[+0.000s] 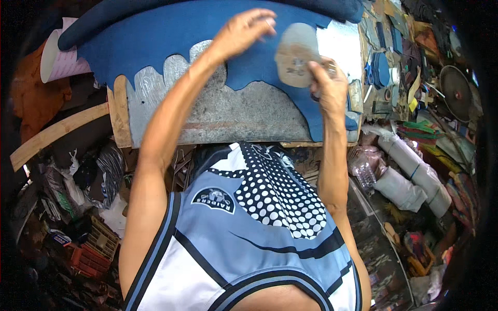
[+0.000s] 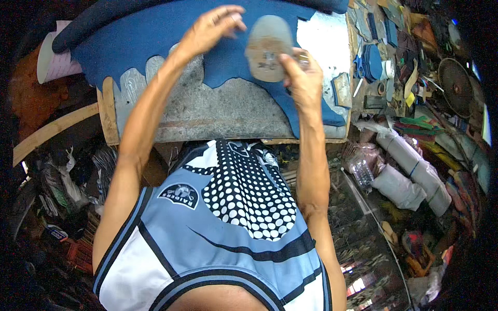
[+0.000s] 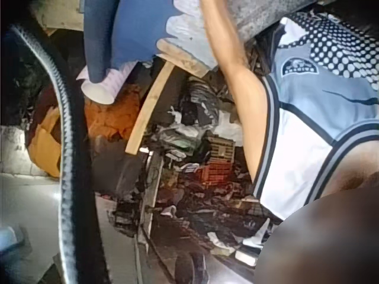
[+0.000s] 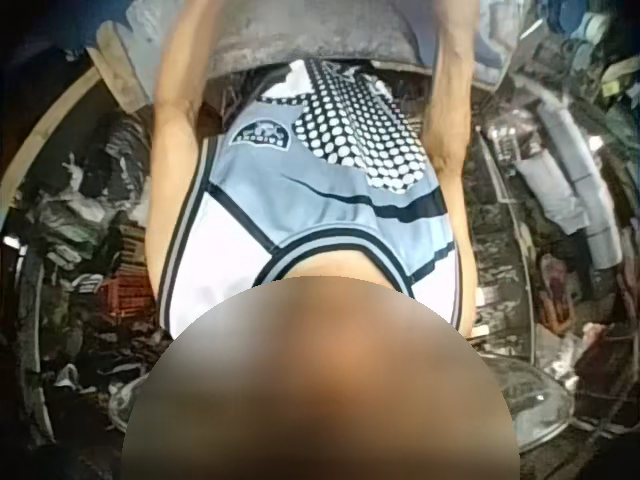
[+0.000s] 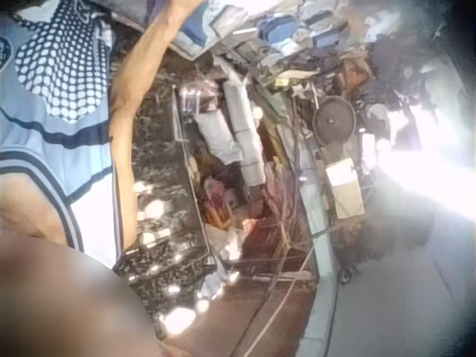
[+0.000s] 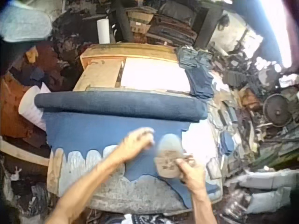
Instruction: Cutting and marking leather pieces using templates and a hand-held blade for shoe manufacturing.
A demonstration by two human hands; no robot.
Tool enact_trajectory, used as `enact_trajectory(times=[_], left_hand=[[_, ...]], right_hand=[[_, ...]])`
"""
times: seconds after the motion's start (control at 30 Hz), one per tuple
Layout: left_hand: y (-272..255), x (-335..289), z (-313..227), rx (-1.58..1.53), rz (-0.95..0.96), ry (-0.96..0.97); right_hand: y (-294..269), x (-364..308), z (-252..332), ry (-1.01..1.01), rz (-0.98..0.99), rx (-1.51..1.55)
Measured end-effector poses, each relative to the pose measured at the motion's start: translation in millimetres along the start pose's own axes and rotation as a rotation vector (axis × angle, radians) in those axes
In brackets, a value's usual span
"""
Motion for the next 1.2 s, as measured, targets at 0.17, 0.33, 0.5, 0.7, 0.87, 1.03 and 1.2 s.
enact_trajectory(times=[0.17, 0.33, 0.5, 0.7, 0.87, 1.03, 1.2], left_hand=[[-66, 24, 97, 1.126, -0.031, 0.142], [-29, 6, 85, 1.289, -0.031, 0.171], [41, -25, 73, 1.255, 0.041, 0.125], [126, -86, 58, 1.072, 0.207, 0.168], [81, -131, 30, 0.994, -0.18, -0.214], [59, -145, 38, 0.836, -0.45, -0.237], [21, -132, 63, -0.786, -0.605, -0.546]], right_hand=[[-77, 9, -30, 0.057, -0.16, 0.058], [-123, -2, -48, 0.02, -0.267, 0.058], [-125, 13, -36, 0.002, -0.293, 0.159], [-87, 58, -12, -0.059, -0.13, 0.112], [-56, 51, -51, 0.101, -0.049, 0.153], [-48, 30, -89, 0.196, 0.015, 0.414], [-57, 23, -87, 0.163, -0.042, 0.457]])
Point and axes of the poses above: each hand's wrist, its own x-axis towards the middle knuckle, its own y-axis out of the palm, z = x × y, the point moved 6 cm from there along x, towards the middle knuckle
